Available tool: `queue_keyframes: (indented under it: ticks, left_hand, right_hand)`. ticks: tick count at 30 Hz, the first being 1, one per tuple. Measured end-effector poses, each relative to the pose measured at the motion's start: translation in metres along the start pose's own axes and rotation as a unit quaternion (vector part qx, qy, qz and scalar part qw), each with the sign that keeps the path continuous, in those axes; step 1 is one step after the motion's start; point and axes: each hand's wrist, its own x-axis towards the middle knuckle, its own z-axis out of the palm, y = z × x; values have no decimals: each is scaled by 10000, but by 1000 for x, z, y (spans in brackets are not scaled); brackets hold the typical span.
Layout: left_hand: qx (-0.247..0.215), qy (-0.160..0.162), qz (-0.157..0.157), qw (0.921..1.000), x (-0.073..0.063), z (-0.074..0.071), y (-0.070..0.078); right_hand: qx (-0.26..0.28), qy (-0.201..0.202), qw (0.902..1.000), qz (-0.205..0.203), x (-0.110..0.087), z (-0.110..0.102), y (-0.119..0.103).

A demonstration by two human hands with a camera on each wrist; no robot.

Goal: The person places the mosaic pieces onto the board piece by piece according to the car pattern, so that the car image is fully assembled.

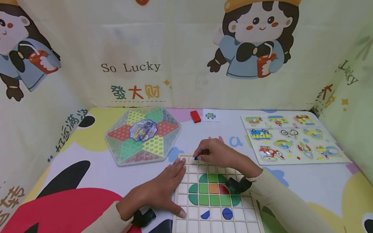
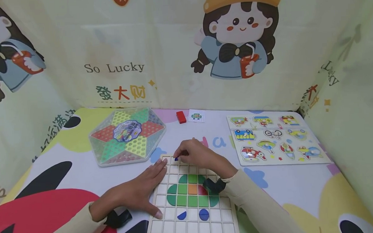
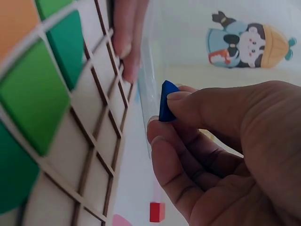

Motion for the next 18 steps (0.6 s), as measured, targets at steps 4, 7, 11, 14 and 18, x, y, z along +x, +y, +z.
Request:
queue_keyframes:
  ticks: [4,7,11,14,18]
  left_hand:
    - [0,12,-24,10000,0,0,-1]
    - [57,35,9,10000,1,1,-1]
    - [67,42,54,10000,2,3,-2]
    - [5,31,48,10000,1,4,-2]
    - [12,11,37,10000,0,3,-2]
  right_hand:
    - [234,-213,9994,-162,-15,4,-4]
    - [394,-346,9985,-162,-28,8,-8]
    - [499,-471,9974,-228,-42,13,-13]
    - [620,-581,9960,-279,-50,18,-15]
    - [769,-852,9926,-385,-57,25,-18]
